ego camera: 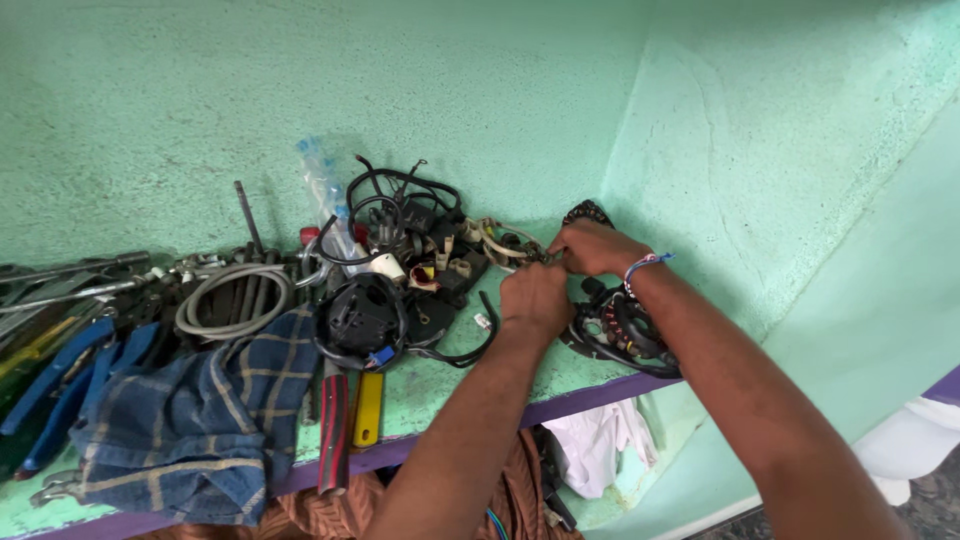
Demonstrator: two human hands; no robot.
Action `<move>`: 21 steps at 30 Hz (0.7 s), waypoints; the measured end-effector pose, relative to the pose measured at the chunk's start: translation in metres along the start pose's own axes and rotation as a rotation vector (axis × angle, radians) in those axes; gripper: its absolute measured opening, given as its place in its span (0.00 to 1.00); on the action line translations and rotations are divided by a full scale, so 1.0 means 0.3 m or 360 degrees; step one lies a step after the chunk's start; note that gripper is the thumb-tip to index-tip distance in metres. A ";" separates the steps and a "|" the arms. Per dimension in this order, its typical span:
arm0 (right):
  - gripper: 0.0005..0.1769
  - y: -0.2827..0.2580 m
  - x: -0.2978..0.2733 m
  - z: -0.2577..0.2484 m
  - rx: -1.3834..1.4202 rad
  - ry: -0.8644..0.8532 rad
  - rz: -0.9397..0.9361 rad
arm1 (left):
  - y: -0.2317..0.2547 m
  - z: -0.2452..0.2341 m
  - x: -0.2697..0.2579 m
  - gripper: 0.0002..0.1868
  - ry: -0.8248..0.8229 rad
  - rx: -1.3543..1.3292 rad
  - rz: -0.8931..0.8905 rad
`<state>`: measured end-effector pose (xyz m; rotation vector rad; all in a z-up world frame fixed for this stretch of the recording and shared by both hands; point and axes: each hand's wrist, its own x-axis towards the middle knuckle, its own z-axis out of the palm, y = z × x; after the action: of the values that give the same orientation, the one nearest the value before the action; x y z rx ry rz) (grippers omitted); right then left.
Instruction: The person manipulates various mechanical engine components and wiring harnesses on a shelf, connecting and disconnecting several small black electronic modules and checking wire placements by hand.
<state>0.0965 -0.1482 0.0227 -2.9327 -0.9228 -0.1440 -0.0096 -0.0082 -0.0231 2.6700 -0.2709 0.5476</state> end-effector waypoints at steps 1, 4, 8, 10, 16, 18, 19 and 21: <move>0.19 -0.024 0.000 -0.009 -0.0047 -0.0039 0.0033 | 0.004 -0.016 -0.007 0.18 0.0000 -0.0008 -0.0049; 0.17 -0.065 0.017 -0.031 -0.0158 -0.0126 0.0126 | 0.008 -0.074 -0.029 0.27 -0.0072 -0.0021 -0.0122; 0.21 -0.028 0.061 -0.010 0.0064 -0.0140 0.0098 | 0.024 -0.113 -0.042 0.28 -0.0022 0.0299 -0.0032; 0.23 0.011 0.069 0.005 0.0230 -0.0138 0.0039 | 0.013 -0.100 -0.031 0.20 -0.0077 0.0358 -0.0024; 0.26 0.054 0.051 0.025 0.0333 -0.0027 -0.0052 | -0.038 -0.008 0.022 0.22 0.0393 0.0230 0.0109; 0.27 0.055 0.047 -0.006 0.0393 -0.0098 0.0049 | -0.051 0.013 0.035 0.14 0.0427 0.0301 0.0121; 0.24 0.063 0.045 -0.028 0.0399 0.0067 0.0183 | -0.055 0.019 0.040 0.10 0.0445 0.0339 0.0130; 0.22 0.092 0.050 -0.053 0.0410 0.0385 0.0454 | -0.065 0.027 0.042 0.13 0.0487 0.0356 0.0169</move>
<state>0.1235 -0.1637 0.0393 -2.6921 -0.4466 -0.3278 0.0096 0.0047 -0.0313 2.7407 -0.2764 1.0633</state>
